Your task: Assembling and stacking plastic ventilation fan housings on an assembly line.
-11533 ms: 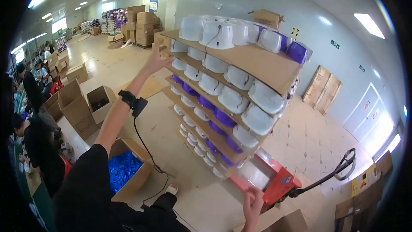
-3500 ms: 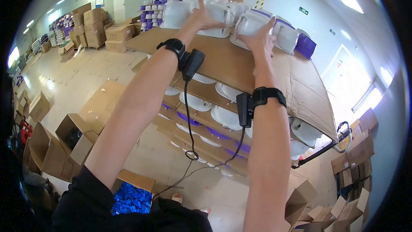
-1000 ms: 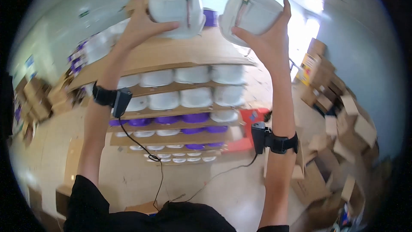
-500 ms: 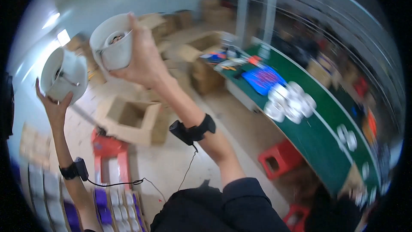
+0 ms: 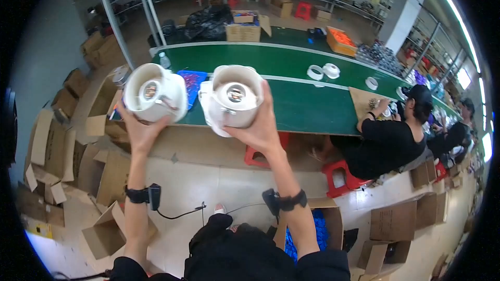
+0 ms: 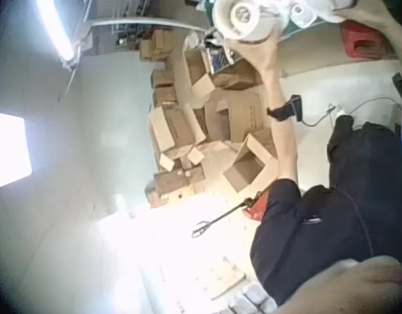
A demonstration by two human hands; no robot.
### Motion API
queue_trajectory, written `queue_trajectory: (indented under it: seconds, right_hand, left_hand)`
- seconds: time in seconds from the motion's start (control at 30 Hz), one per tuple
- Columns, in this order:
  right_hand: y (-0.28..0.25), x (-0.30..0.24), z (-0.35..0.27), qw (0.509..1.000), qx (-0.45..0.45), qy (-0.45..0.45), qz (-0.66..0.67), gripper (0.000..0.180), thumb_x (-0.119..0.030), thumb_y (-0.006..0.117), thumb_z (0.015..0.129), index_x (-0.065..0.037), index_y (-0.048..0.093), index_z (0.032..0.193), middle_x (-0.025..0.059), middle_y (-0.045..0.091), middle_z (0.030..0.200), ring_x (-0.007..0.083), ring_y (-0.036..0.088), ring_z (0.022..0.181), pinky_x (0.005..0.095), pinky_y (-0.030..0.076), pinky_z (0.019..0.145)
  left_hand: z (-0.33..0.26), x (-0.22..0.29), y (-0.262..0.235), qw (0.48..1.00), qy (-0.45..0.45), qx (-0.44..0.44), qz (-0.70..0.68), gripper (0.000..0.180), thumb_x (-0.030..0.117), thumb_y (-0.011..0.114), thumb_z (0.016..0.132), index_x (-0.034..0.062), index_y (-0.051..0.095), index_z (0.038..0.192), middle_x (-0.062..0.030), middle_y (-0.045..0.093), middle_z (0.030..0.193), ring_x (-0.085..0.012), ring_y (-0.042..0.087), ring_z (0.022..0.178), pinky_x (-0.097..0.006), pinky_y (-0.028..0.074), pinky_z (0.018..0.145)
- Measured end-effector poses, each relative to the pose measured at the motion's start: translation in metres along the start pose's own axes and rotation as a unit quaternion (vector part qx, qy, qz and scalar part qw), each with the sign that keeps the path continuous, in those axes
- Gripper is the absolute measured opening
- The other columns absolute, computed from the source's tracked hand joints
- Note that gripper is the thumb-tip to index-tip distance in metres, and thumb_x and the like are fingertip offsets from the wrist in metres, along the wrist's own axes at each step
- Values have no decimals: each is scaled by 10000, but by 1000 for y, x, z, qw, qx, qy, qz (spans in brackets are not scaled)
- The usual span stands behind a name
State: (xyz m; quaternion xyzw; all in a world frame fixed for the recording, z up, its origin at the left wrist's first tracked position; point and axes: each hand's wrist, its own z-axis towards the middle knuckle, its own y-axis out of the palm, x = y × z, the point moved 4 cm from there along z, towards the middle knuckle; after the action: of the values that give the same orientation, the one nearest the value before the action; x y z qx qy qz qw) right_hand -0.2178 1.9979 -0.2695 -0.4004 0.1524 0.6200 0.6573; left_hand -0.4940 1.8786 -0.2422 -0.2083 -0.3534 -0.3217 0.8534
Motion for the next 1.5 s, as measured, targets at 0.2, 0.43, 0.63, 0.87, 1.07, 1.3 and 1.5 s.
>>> queue_trajectory:
  seconds: [0.2, 0.43, 0.63, 0.87, 1.07, 1.3, 1.5]
  right_hand:
    - [-68, 84, -35, 988, 110, 81, -77, 1320, -128, 913, 508, -39, 31, 1486, 196, 372, 1391, 287, 446, 1259, 399, 367, 1059]
    - [-130, 195, -69, 951, 208, 164, -161, 1301, -131, 908, 522, -47, 32, 1479, 221, 308, 1415, 316, 380, 1299, 431, 316, 1085]
    - [-162, 350, -51, 938, 216, 236, -135, 1287, -130, 897, 531, -17, 19, 1465, 237, 295, 1422, 328, 375, 1309, 440, 302, 1096]
    - [-175, 563, 3, 919, 174, 305, -179, 1278, -186, 931, 493, 46, 105, 1440, 250, 348, 1366, 327, 433, 1249, 423, 355, 1058]
    - [-176, 676, 33, 939, 120, 305, -107, 1255, -211, 924, 516, 18, 116, 1449, 247, 311, 1394, 341, 405, 1268, 418, 335, 1074]
    - [-156, 701, 61, 970, 42, 177, -162, 1118, -187, 903, 568, -138, 197, 1434, 280, 281, 1419, 447, 384, 1272, 479, 353, 1057]
    - [-160, 685, 71, 956, -44, 221, -190, 795, -247, 837, 685, -122, 404, 1340, 290, 302, 1420, 455, 375, 1284, 491, 397, 1011]
  left_hand:
    - [2, -92, 146, 985, -40, -119, -120, 1238, 215, 913, 520, -8, 124, 1448, -200, 418, 1365, -293, 457, 1262, -388, 375, 1066]
    - [-49, -163, 305, 970, -125, -204, -51, 1222, 260, 903, 533, -29, 141, 1444, -261, 351, 1405, -358, 401, 1305, -408, 343, 1085]
    - [-85, -248, 448, 959, -204, -199, -11, 1211, 252, 895, 540, -2, 138, 1451, -260, 375, 1391, -359, 427, 1290, -414, 368, 1069]
    - [-93, -354, 595, 957, -247, -144, 53, 1221, 234, 899, 515, -26, 138, 1434, -251, 408, 1364, -337, 462, 1258, -407, 380, 1057]
    - [-72, -399, 661, 951, -260, -148, 74, 1278, 243, 919, 530, -1, 77, 1460, -218, 411, 1388, -321, 463, 1266, -395, 378, 1058]
    - [-46, -432, 647, 963, -246, -98, 56, 1243, 211, 900, 566, -26, 76, 1465, -239, 374, 1400, -349, 436, 1277, -403, 353, 1078]
    - [-48, -399, 591, 938, -248, -165, 177, 977, 106, 782, 695, -22, 169, 1445, -233, 320, 1427, -377, 387, 1299, -425, 317, 1096]
